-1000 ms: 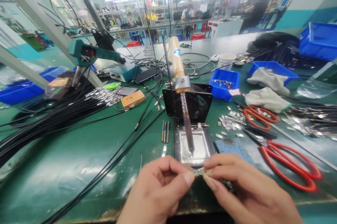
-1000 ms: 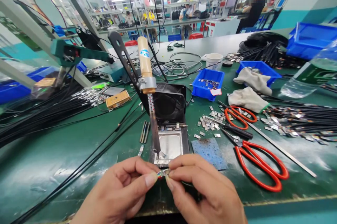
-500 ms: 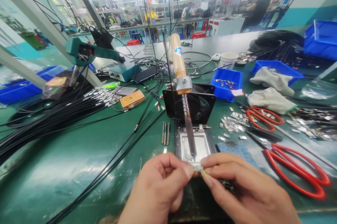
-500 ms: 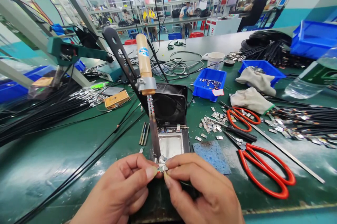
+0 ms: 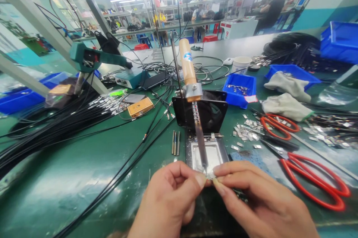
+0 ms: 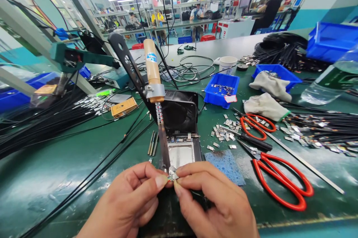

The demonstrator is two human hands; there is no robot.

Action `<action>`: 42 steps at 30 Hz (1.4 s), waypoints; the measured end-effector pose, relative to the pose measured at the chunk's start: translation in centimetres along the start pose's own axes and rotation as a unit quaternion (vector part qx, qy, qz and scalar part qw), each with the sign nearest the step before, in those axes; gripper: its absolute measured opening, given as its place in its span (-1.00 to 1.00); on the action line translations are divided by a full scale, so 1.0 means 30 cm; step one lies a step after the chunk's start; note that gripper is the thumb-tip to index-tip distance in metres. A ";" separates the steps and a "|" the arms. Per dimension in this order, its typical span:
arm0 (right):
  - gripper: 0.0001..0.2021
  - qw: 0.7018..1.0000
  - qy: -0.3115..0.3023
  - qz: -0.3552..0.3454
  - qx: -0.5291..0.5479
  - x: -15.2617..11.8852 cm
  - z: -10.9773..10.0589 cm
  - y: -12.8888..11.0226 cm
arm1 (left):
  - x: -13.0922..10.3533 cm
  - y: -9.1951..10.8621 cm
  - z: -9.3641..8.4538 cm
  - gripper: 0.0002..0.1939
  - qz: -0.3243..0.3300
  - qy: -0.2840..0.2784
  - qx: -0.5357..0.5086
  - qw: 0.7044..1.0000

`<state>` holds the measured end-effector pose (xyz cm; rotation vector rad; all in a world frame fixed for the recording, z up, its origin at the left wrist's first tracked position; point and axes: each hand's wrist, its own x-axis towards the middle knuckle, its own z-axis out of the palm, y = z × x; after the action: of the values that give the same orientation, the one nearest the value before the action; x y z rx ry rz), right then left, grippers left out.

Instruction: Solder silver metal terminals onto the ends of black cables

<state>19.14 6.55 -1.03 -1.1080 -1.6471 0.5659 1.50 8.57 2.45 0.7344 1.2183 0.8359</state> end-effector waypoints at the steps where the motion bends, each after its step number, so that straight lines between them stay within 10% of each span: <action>1: -0.84 1.000 0.000 0.000 -0.002 0.001 0.000 0.000 | 0.000 0.000 0.000 -0.74 0.000 -0.001 0.001 1.000; 42: -0.83 1.000 0.014 0.007 0.025 0.018 0.016 -0.002 | 0.003 0.016 0.000 -0.73 0.008 0.009 -0.004 1.000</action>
<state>18.64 7.06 -0.88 -1.0870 -1.5947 0.5957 1.43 8.89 2.82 0.7321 1.2273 0.8610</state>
